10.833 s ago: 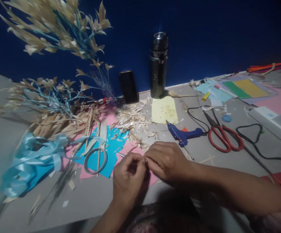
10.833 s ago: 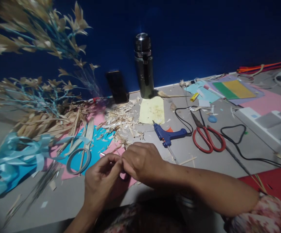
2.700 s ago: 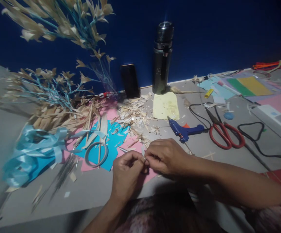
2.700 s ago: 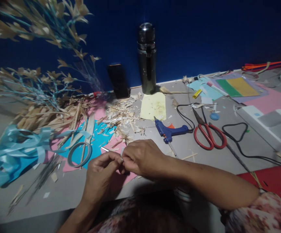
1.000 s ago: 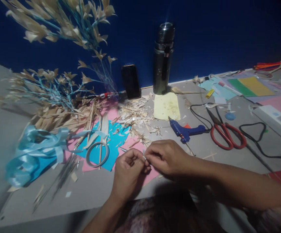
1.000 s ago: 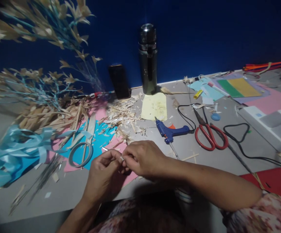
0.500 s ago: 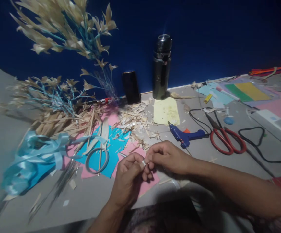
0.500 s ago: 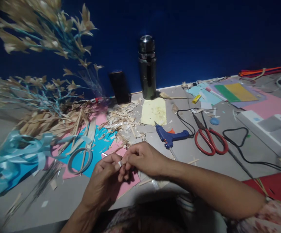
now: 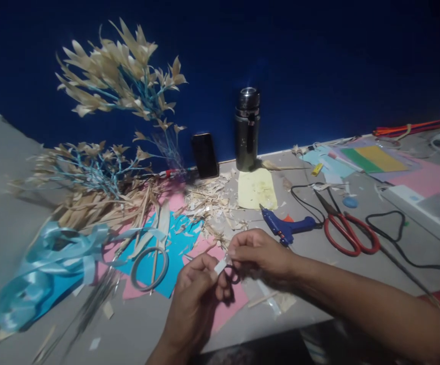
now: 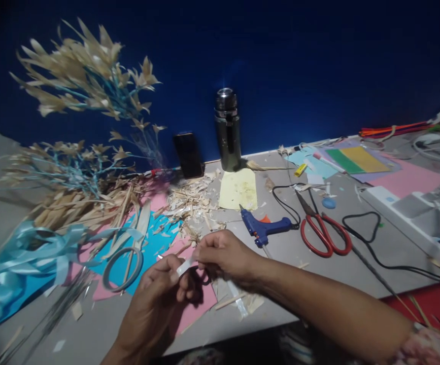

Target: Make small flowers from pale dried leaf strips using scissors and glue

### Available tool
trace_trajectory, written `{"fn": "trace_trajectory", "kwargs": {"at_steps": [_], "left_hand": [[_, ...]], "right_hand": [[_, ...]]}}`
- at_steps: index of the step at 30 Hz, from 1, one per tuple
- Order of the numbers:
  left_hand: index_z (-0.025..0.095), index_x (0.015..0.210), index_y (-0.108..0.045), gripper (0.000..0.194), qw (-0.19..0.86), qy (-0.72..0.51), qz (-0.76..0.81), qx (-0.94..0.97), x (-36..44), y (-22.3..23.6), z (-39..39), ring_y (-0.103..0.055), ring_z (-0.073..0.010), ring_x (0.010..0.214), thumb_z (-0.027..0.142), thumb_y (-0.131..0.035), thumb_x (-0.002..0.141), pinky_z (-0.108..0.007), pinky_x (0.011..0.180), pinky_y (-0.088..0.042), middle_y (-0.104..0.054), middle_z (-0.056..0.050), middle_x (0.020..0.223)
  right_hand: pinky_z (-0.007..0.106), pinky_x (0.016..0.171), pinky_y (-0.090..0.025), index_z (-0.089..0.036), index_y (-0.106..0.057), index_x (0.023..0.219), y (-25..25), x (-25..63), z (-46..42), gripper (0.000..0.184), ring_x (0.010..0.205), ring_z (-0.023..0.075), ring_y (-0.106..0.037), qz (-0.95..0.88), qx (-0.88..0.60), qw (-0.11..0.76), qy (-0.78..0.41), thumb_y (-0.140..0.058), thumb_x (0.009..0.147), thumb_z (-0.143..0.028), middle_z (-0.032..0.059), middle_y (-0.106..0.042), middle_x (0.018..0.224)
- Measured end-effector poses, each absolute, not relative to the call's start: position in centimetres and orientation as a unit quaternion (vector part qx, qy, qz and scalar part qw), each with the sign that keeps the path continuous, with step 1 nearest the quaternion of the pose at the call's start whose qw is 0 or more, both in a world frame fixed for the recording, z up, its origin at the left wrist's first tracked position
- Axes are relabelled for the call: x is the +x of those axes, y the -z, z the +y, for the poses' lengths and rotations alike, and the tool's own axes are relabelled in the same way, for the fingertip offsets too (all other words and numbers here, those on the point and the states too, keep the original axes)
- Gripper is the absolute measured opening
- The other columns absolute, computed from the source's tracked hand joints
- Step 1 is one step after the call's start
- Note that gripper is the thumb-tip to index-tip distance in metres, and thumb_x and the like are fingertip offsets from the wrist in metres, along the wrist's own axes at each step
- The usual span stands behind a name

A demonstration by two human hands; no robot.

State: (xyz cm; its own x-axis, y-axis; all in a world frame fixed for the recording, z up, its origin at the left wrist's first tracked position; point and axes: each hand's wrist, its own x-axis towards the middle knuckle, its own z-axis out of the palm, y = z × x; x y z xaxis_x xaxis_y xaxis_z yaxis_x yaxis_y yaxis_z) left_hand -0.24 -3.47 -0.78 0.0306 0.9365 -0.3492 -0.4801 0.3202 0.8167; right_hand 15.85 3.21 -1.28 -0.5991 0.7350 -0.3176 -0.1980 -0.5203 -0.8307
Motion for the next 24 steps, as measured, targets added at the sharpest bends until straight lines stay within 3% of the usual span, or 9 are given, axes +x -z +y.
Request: {"fn": "trace_trajectory", "kwargs": {"at_steps": [4,10,17,19,22,24], "left_hand": [[0.02,0.068,-0.057,0.019,0.687,-0.539,0.43,0.231,-0.8,0.5,-3.6,-0.054,-0.0165,0.054,0.027,-0.072,0.077,-0.034,0.059,-0.049,-0.057,0.002,0.054],[0.019,0.067,-0.058,0.014,0.662,-0.565,0.445,0.213,-2.8,0.4,-3.4,-0.05,-0.0133,0.054,0.016,-0.07,0.075,-0.025,0.054,-0.044,-0.056,0.001,0.056],[0.017,0.068,-0.062,0.025,0.596,-0.568,0.503,0.262,-4.7,-0.3,-3.4,-0.05,-0.0138,0.05,0.035,-0.074,0.081,-0.027,0.05,-0.045,-0.057,0.001,0.055],[0.018,0.084,-0.07,0.022,0.558,-0.573,0.537,0.266,-4.3,-0.6,-3.4,-0.061,-0.0168,0.059,0.038,-0.077,0.08,-0.027,0.055,-0.05,-0.067,-0.002,0.067],[0.023,0.111,-0.073,0.037,0.534,-0.564,0.565,0.279,-2.7,-1.0,-2.9,-0.071,-0.0245,0.096,0.031,-0.082,0.077,-0.029,0.073,-0.056,-0.076,-0.008,0.104],[0.022,0.111,-0.075,0.039,0.564,-0.54,0.539,0.316,-1.7,-1.1,-2.4,-0.069,-0.0286,0.109,0.028,-0.085,0.074,-0.031,0.081,-0.055,-0.075,-0.012,0.114]], "right_hand": [[0.019,0.038,-0.02,-0.015,-0.063,0.069,1.2,16.1,3.8,0.028,0.038,0.004,-0.035,-0.4,-0.357,0.312,-0.784,-0.08,0.068,-0.036,-0.004,-0.059,0.053],[0.019,0.039,-0.018,-0.015,-0.062,0.068,1.1,16.5,4.4,0.03,0.039,0.0037,-0.034,-0.397,-0.358,0.335,-0.776,-0.083,0.065,-0.037,-0.0031,-0.06,0.055],[0.017,0.04,-0.015,-0.015,-0.06,0.068,0.7,16.9,4.8,0.032,0.04,0.0023,-0.032,-0.351,-0.328,0.321,-0.816,-0.086,0.064,-0.032,-0.003,-0.059,0.055],[0.017,0.041,-0.014,-0.015,-0.059,0.068,0.7,17.0,4.8,0.031,0.041,0.0016,-0.03,-0.335,-0.306,0.314,-0.834,-0.086,0.065,-0.031,-0.003,-0.059,0.056],[0.017,0.041,-0.014,-0.014,-0.06,0.069,0.7,17.1,4.8,0.03,0.041,0.0012,-0.03,-0.327,-0.278,0.306,-0.849,-0.086,0.067,-0.03,-0.0018,-0.061,0.058],[0.017,0.041,-0.017,-0.013,-0.062,0.07,0.8,17.2,4.7,0.03,0.041,0.0018,-0.033,-0.342,-0.271,0.305,-0.846,-0.086,0.068,-0.032,-0.0001,-0.064,0.061]]}}
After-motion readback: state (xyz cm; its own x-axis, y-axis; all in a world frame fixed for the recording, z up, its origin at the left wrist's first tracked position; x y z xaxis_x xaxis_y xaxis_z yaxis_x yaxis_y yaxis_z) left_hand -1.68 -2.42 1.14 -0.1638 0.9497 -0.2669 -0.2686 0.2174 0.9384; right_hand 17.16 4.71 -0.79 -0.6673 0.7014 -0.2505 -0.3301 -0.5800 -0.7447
